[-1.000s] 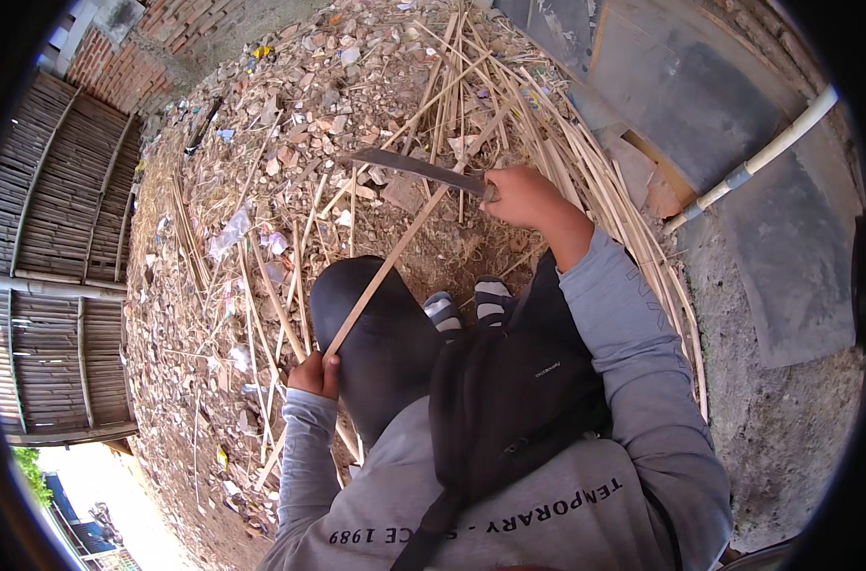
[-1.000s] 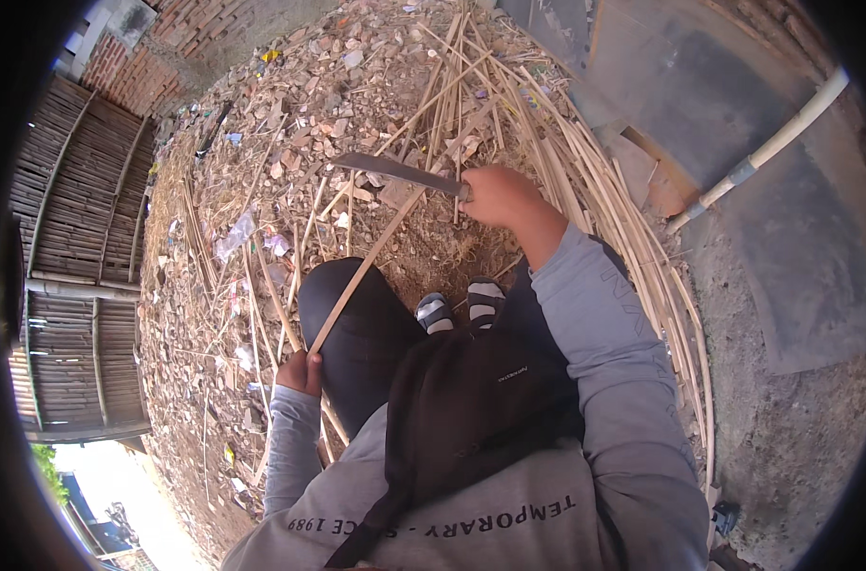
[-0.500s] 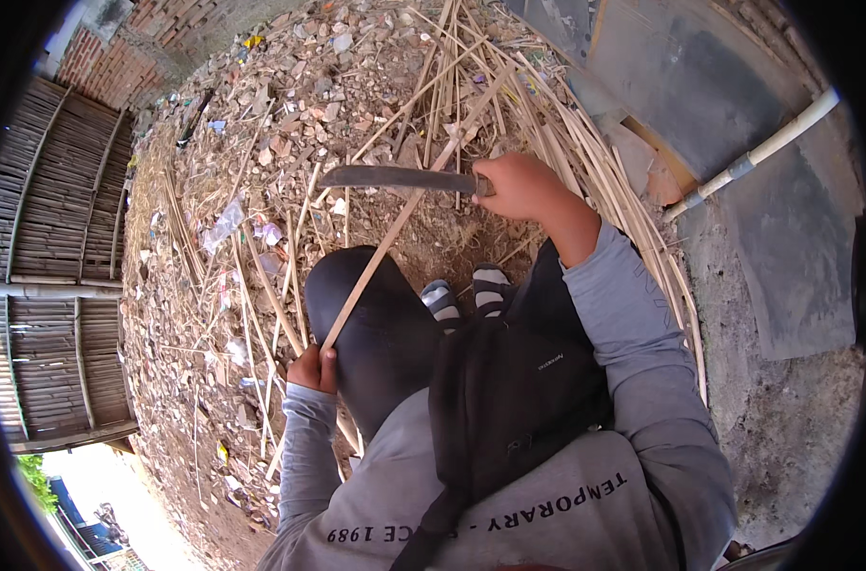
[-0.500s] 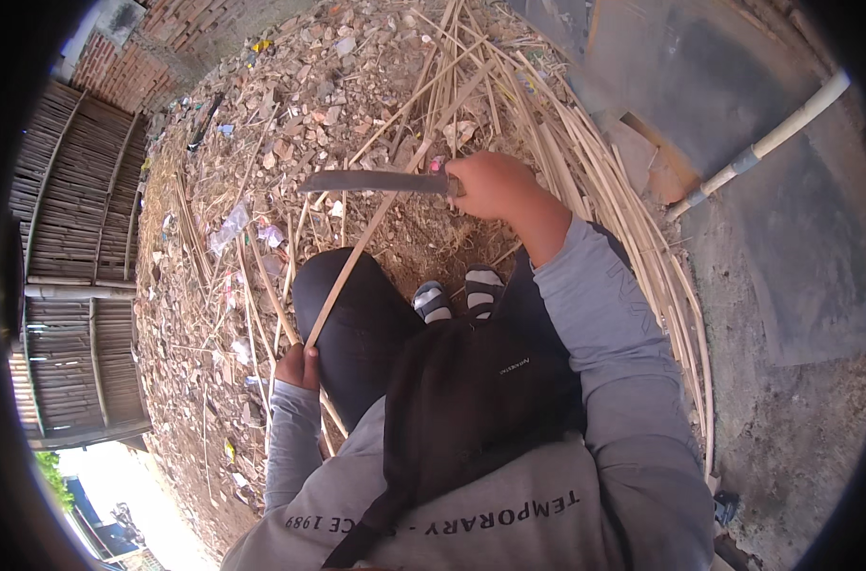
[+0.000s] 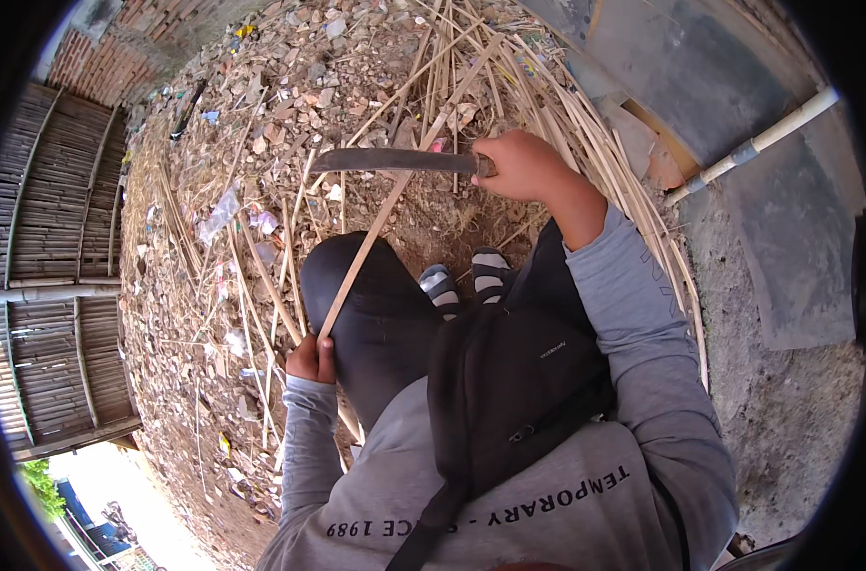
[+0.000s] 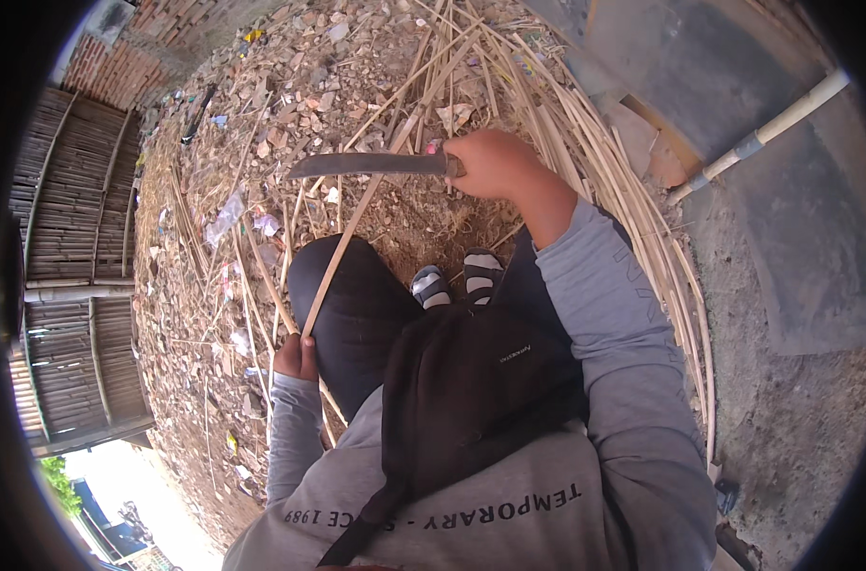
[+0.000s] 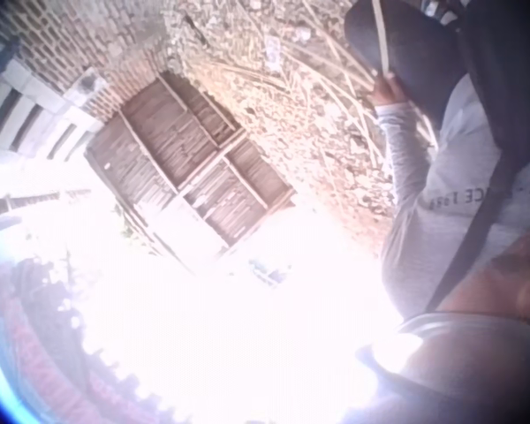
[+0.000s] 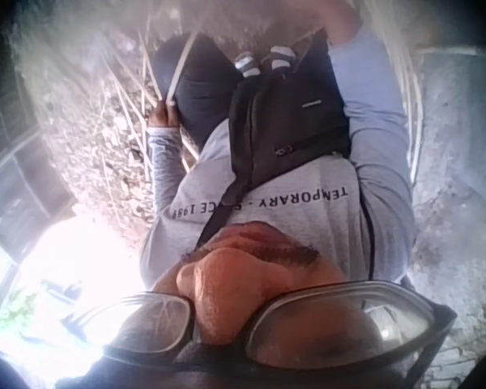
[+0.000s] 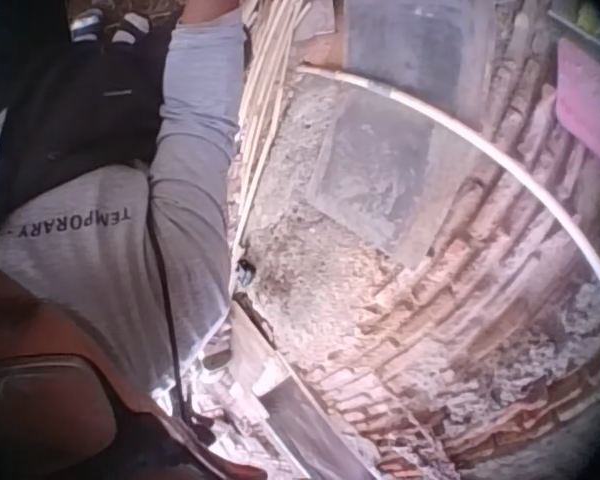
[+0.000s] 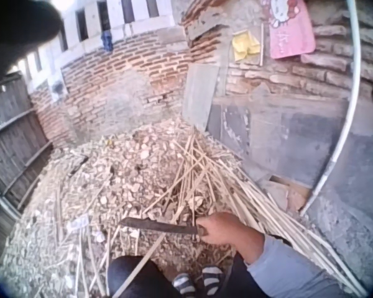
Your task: The person strips thin layers from a bamboo pole using a knife, holding the bamboo in one hand and the tool in the other while seated outdoors.
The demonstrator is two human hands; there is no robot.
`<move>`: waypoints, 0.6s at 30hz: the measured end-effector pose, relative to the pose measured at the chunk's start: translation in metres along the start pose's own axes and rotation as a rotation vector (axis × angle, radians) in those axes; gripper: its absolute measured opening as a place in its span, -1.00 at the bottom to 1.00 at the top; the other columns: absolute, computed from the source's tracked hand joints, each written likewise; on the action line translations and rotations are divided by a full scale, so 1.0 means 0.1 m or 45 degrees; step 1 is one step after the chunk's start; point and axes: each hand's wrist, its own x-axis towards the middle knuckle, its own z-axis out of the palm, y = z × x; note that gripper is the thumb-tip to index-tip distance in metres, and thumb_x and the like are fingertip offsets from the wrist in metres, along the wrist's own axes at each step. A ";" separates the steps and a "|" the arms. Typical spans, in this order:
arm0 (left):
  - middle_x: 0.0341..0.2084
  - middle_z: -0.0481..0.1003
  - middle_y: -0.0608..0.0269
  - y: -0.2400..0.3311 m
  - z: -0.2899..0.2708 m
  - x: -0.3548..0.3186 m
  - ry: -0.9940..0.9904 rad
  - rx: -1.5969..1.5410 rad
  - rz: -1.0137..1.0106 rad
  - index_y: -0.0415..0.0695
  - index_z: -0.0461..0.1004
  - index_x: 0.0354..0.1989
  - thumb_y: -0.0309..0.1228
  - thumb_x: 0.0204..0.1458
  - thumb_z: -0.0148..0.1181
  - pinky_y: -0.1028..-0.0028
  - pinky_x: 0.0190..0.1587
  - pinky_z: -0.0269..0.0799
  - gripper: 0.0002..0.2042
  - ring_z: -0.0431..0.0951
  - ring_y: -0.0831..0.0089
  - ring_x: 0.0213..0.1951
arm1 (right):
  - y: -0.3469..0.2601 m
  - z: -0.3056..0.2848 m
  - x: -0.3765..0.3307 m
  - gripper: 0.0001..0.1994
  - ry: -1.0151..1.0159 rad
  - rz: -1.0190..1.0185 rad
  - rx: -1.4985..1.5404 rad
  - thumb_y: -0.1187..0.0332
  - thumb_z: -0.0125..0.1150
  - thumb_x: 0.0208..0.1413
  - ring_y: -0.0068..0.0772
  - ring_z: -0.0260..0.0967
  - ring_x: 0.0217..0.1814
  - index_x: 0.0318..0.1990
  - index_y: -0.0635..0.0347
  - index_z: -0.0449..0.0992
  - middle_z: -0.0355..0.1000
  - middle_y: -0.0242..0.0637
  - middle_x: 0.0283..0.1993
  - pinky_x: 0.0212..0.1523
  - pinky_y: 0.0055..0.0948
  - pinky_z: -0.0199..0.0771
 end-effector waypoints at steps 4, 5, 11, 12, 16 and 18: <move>-0.72 0.36 -0.10 -0.01 0.00 -0.01 -0.009 0.007 -0.016 -0.21 0.31 -0.58 -0.03 0.14 0.00 0.10 -0.53 0.25 -0.54 0.41 -0.14 -0.58 | 0.01 0.02 -0.01 -0.72 0.009 0.009 -0.006 0.17 0.32 -0.09 0.05 0.40 -0.40 -0.35 0.15 0.45 0.39 -0.09 -0.54 -0.39 -0.06 0.33; -0.72 0.36 -0.09 0.00 0.00 -0.01 -0.002 -0.001 -0.010 -0.21 0.31 -0.57 -0.03 0.15 0.00 0.11 -0.53 0.25 -0.54 0.41 -0.13 -0.59 | 0.02 0.03 0.00 -0.72 0.008 0.009 -0.001 0.17 0.33 -0.10 0.05 0.40 -0.41 -0.35 0.15 0.45 0.39 -0.10 -0.54 -0.40 -0.06 0.32; -0.73 0.33 -0.06 0.02 0.00 -0.02 -0.001 -0.025 0.001 -0.21 0.31 -0.55 -0.03 0.17 -0.03 0.16 -0.53 0.24 -0.54 0.40 -0.08 -0.61 | 0.05 0.06 0.01 -0.72 0.014 -0.005 0.043 0.17 0.33 -0.10 0.05 0.39 -0.42 -0.37 0.15 0.44 0.38 -0.11 -0.56 -0.41 -0.05 0.31; -0.73 0.31 -0.05 0.01 0.00 -0.02 -0.009 -0.015 0.007 -0.22 0.31 -0.52 -0.03 0.19 -0.07 0.21 -0.54 0.23 -0.54 0.39 -0.04 -0.62 | 0.03 0.06 0.01 -0.72 0.025 -0.011 0.030 0.18 0.33 -0.10 0.05 0.39 -0.43 -0.37 0.15 0.44 0.37 -0.11 -0.56 -0.42 -0.05 0.30; -0.73 0.31 -0.04 -0.01 0.00 -0.02 -0.023 -0.028 0.017 -0.22 0.31 -0.52 -0.05 0.19 -0.06 0.21 -0.54 0.23 -0.56 0.39 -0.02 -0.63 | -0.04 -0.04 0.01 -0.75 -0.108 0.124 -0.021 0.16 0.31 -0.11 0.01 0.45 -0.28 -0.32 0.06 0.50 0.47 -0.12 -0.41 -0.29 -0.07 0.43; -0.73 0.31 -0.04 -0.02 0.00 -0.02 -0.006 -0.024 0.030 -0.22 0.31 -0.52 -0.07 0.19 -0.05 0.21 -0.55 0.23 -0.57 0.38 -0.01 -0.64 | -0.02 -0.06 0.00 -0.74 -0.041 0.084 0.009 0.16 0.31 -0.10 0.01 0.45 -0.27 -0.32 0.08 0.50 0.47 -0.12 -0.40 -0.28 -0.08 0.42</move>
